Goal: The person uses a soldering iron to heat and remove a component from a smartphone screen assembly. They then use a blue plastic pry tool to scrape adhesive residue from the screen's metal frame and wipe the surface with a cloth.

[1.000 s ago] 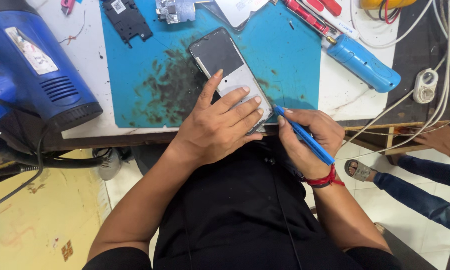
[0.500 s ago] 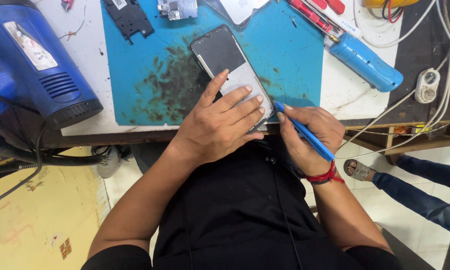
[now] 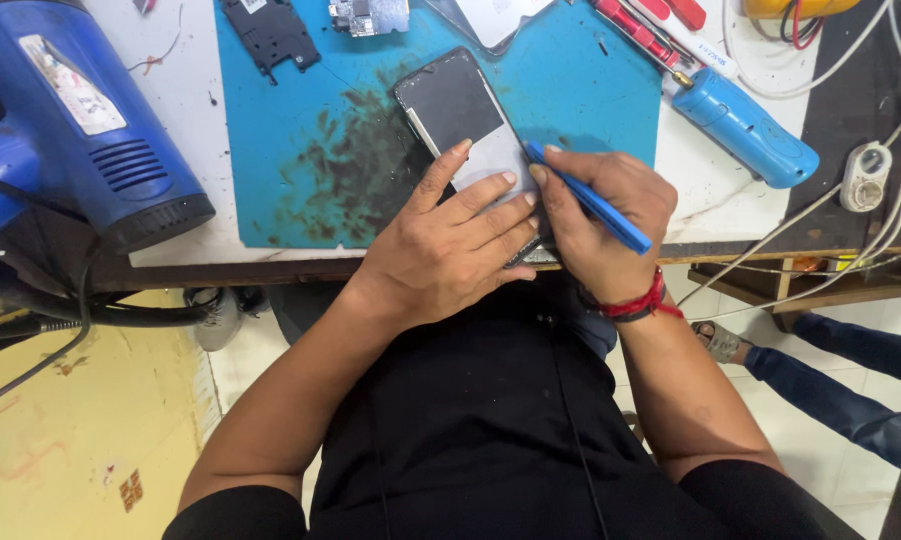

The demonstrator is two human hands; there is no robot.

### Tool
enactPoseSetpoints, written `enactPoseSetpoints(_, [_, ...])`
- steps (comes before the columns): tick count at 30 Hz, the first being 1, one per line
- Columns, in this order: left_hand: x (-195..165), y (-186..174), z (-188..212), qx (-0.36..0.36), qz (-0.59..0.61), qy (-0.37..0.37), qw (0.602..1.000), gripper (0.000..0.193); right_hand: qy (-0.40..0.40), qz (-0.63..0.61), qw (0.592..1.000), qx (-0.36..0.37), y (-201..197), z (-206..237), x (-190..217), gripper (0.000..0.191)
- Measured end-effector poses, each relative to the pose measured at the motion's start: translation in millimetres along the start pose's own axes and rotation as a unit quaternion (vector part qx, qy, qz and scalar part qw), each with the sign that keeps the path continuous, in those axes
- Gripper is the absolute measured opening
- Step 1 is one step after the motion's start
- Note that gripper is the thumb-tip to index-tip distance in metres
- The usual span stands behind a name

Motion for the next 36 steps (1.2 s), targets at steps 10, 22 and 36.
enactPoseSetpoints(10, [3, -2, 4, -0.004, -0.007, 0.001, 1.0, 0.043, -0.008, 0.026, 1.0, 0.008, 19, -29, -4, 0.013])
enactPoseSetpoints(22, [2, -2, 8, -0.005, -0.007, 0.0, 1.0, 0.043, -0.026, 0.011, 1.0, 0.013, 40, -61, -6, 0.013])
enactPoseSetpoints(36, [2, -7, 8, 0.001, 0.004, -0.01, 1.0, 0.04, 0.148, -0.141, 0.978, -0.03, -7, 0, -33, 0.019])
Point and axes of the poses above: each hand's wrist, its own z-axis away from the middle knuckle, its own y-axis out of the palm, x = y × z, the point moved 1 cm from there along -z, towards the middle knuckle
